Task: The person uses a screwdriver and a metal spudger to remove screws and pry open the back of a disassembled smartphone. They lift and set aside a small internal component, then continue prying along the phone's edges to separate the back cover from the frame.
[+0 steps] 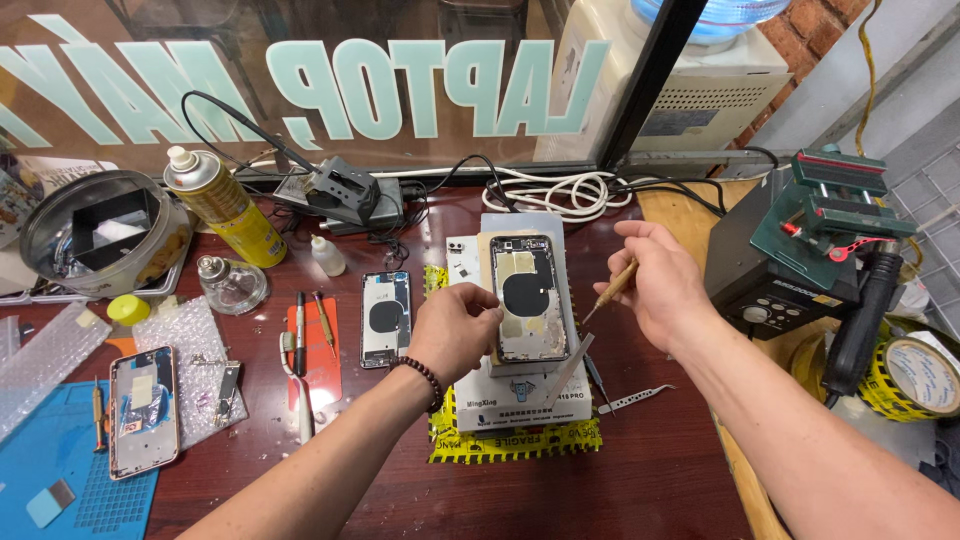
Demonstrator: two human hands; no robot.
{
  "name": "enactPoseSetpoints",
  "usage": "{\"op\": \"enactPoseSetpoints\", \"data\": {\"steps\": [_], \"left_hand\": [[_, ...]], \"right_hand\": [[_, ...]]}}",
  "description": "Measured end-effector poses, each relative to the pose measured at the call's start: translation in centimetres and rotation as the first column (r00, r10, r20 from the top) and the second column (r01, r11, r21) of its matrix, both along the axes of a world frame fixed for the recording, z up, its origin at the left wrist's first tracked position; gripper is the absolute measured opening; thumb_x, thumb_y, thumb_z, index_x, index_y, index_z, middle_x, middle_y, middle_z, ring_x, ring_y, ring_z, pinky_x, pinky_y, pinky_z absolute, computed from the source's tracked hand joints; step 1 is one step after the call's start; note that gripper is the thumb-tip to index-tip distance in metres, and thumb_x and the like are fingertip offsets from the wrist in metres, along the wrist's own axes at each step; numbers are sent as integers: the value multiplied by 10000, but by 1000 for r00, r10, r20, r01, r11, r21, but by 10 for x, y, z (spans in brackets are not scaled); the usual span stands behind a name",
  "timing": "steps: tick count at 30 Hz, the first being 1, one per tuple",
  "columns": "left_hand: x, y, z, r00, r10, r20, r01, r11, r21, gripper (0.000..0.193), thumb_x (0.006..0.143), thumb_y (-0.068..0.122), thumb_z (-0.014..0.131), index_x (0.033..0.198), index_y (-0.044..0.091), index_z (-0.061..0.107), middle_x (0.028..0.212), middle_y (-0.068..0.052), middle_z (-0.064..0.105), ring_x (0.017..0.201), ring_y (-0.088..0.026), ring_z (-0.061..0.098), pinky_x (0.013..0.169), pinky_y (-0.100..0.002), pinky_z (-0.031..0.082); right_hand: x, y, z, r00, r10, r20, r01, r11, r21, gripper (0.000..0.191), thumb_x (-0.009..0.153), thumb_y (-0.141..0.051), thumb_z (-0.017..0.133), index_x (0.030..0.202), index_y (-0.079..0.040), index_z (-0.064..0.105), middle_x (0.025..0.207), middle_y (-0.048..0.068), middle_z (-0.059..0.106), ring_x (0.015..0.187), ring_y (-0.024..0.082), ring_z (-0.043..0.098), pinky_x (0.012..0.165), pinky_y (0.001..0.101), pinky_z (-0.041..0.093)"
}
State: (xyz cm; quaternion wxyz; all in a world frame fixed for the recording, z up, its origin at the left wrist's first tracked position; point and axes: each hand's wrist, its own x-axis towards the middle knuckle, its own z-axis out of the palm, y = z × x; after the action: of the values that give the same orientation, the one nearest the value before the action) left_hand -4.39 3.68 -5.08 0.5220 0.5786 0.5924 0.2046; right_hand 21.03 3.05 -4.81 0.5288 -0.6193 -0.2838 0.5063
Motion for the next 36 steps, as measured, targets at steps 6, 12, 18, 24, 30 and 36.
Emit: {"op": "enactPoseSetpoints", "data": {"steps": [6,12,18,24,30,36], "left_hand": [[5,6,-3,996,43,-83,-28,985,171,333,853,200,723,1136,26,720,910,-91,777,709,-135,732,606,-288,587],[9,15,-1,988,153,-28,-154,987,-43,337,854,191,681,1144,22,694,991,-86,757,777,-215,763,643,-376,642],[13,9,2,983,137,-126,-119,983,143,301,833,205,679,1073,35,745,968,-134,800,874,-224,785,825,-342,603],[19,3,11,978,64,-197,-27,983,183,380,826,157,675,1188,42,673,985,-129,758,884,-285,758,815,-381,580],[21,4,11,976,61,-207,-17,978,209,418,831,84,633,1245,55,678,923,-146,766,874,-295,756,812,-395,574],[21,9,5,979,58,-196,-16,978,209,387,799,42,645,1178,42,723,899,-140,762,871,-290,746,812,-390,568]], "right_hand": [[-4,5,1,953,183,240,-184,983,-20,306,967,-94,428,1230,-48,578,744,40,519,652,132,525,636,373,595],[-27,3,-1,842,293,452,-246,956,-161,321,883,-83,528,1155,-58,698,764,38,657,653,123,585,603,331,522],[-40,1,-4,705,337,625,-232,941,-245,315,802,-201,761,1074,-47,727,745,25,735,667,110,663,648,292,528],[-38,2,-4,772,376,512,-253,921,-296,300,849,-204,728,1109,-54,740,811,44,736,711,118,649,656,307,523],[-38,1,-4,770,400,497,-264,909,-323,319,876,-205,699,1165,-71,714,864,4,722,749,100,642,668,289,524],[-39,2,-6,774,388,500,-253,914,-318,301,877,-192,710,1143,-51,724,825,42,701,721,120,605,649,311,505]]}}
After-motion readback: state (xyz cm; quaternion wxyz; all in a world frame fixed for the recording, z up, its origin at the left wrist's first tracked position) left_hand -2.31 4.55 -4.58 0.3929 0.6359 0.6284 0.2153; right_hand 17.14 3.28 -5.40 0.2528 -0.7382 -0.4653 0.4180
